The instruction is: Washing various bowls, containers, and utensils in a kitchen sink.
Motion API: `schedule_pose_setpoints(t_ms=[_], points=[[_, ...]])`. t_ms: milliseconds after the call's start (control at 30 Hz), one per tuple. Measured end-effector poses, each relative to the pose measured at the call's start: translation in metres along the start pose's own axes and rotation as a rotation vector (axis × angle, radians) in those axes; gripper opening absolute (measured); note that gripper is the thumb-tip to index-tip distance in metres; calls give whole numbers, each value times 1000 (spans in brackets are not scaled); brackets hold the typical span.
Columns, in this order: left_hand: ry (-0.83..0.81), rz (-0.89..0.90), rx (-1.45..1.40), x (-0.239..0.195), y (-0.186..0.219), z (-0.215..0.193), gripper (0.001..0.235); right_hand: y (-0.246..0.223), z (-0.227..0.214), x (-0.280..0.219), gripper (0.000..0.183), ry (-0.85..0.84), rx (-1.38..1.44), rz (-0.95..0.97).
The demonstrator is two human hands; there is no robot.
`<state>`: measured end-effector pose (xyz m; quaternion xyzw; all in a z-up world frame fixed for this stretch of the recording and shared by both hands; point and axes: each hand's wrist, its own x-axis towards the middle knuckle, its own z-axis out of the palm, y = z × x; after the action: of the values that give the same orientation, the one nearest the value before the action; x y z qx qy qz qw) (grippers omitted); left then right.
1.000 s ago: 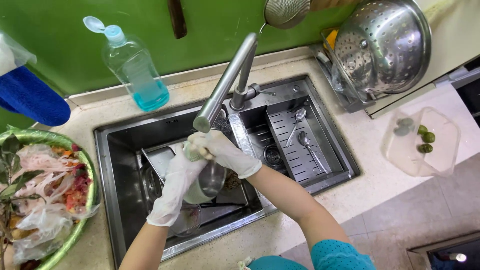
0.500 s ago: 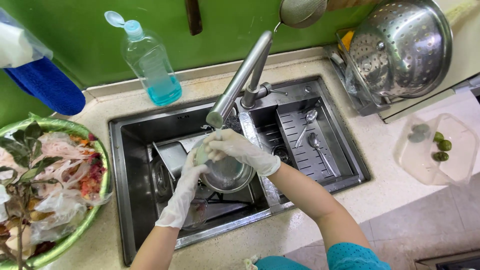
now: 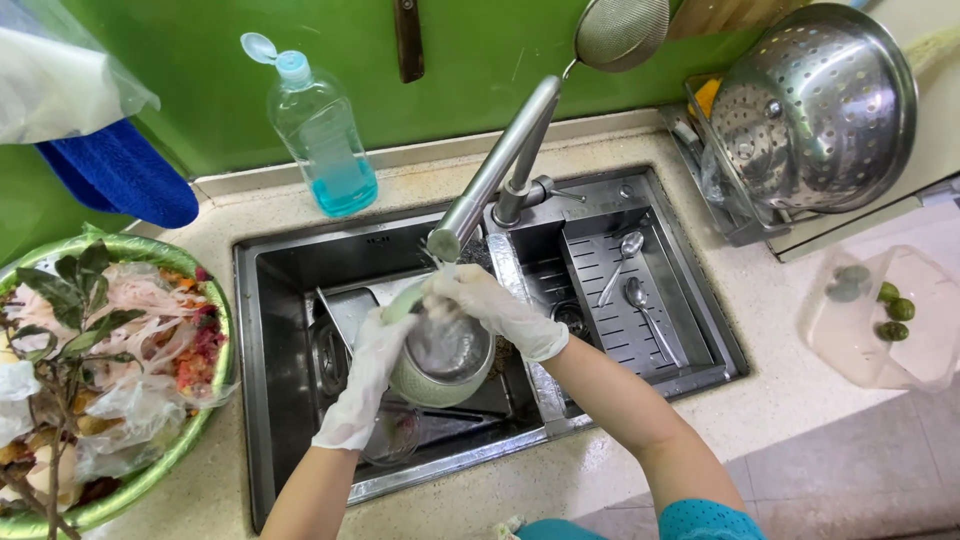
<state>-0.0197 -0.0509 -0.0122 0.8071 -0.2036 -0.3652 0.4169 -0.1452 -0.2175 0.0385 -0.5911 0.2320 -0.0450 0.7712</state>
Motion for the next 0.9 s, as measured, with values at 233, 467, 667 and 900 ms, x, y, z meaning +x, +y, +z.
schedule_pose_setpoints(t_ms=[233,467,667,900], points=[[-181,-45,-672,-5,-43,6,76,8,-2,8,31,54,-41,65],[212,306,55,-61,27,-18,82,-5,-27,-5,27,54,-214,14],[446,462,-1,-50,13,-7,83,49,-40,-27,21,269,-88,17],[377,9,-534,-40,-22,3,79,78,-6,-123,75,659,-1277,91]])
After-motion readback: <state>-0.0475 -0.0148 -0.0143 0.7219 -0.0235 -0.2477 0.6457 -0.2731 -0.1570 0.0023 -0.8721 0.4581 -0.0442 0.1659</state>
